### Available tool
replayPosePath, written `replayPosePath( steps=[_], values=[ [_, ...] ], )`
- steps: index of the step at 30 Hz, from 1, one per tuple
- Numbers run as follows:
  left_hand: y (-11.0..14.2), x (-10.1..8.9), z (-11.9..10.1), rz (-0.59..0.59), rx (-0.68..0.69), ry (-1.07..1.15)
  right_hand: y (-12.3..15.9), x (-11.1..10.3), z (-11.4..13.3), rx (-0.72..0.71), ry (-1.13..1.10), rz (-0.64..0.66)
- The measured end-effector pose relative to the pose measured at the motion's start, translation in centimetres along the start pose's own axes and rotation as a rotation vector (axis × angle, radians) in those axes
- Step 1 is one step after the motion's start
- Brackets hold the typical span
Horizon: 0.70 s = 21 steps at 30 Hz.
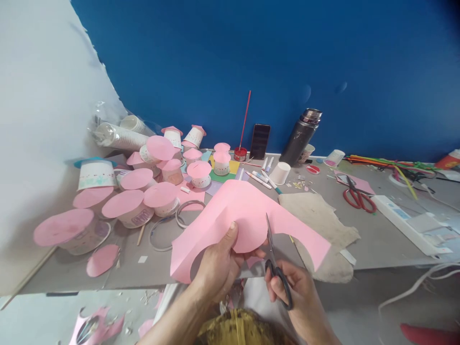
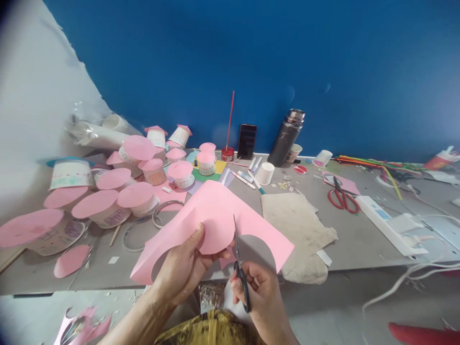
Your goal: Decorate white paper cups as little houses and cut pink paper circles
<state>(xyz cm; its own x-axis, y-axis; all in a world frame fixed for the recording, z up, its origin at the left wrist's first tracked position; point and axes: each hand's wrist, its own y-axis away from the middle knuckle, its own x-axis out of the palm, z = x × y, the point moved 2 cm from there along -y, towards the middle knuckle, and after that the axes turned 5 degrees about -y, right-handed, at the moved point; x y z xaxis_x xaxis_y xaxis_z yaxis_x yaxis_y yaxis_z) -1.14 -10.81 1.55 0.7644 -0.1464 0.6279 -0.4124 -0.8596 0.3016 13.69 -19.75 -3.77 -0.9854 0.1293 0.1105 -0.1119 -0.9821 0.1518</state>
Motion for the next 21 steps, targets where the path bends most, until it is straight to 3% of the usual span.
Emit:
replayPosePath(
  steps=[12,21],
  values=[
    [0.1,0.2,-0.9,-0.052,0.016,-0.023,-0.3,1.1,1.6,-0.031,0.013,-0.047],
    [0.2,-0.3,-1.6,0.033,0.005,-0.069,-0.1,1.2,1.5,0.051,-0.021,-0.011]
  ],
)
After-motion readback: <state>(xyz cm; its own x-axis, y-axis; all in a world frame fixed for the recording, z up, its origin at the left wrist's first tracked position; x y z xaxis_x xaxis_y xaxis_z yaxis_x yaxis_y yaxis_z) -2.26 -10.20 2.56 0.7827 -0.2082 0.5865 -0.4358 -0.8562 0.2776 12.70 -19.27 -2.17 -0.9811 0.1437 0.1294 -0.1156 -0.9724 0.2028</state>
